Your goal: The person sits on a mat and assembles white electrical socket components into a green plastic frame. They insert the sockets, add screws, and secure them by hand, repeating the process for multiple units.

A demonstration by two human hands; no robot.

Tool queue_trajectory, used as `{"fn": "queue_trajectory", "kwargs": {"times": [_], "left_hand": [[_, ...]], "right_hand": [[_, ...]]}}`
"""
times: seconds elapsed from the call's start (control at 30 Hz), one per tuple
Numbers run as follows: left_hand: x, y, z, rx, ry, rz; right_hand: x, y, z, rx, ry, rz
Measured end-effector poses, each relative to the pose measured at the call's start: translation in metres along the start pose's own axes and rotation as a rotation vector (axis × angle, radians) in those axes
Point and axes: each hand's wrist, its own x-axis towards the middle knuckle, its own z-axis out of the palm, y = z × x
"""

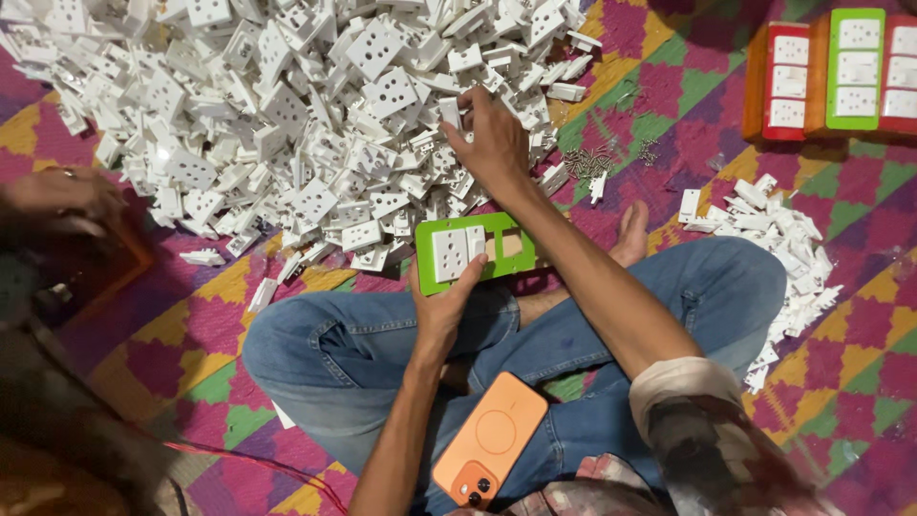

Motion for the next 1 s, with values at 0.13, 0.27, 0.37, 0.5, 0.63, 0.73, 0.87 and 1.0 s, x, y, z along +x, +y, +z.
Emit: {"fn": "queue_trajectory", "kwargs": {"times": [0.13, 0.27, 0.37, 0.5, 0.63, 0.73, 0.87, 1.0], "left_hand": [[0.0, 0.003, 0.0, 0.019, -0.005, 0.014], [0.001, 0.001, -0.003, -0.1, 0.035, -0.055], [0.004, -0.003, -0.002, -0.313, 0.046, -0.156], [0.005, -0.012, -0.002, -0.393, 0.029, -0.226], [0.005, -0.018, 0.001, -0.283, -0.021, -0.193], [0.005, -0.023, 0.002, -0.19, -0.074, -0.226], [0.005, -0.025, 0.003, -0.096, -0.11, -0.172], [0.004, -0.025, 0.005, -0.057, -0.155, -0.148]], "right_hand": [[-0.007, 0.001, -0.005, 0.016, 0.094, -0.083], [-0.027, 0.004, -0.035, 0.552, -0.039, 0.208], [-0.056, 0.018, -0.08, 0.945, -0.166, 0.386], [-0.094, 0.038, -0.129, 0.991, -0.348, 0.3], [-0.128, 0.052, -0.146, 0.975, -0.476, 0.129], [-0.145, 0.058, -0.138, 0.898, -0.536, 0.139], [-0.151, 0.059, -0.122, 0.814, -0.598, 0.112], [-0.151, 0.052, -0.114, 0.888, -0.519, 0.082]]}}
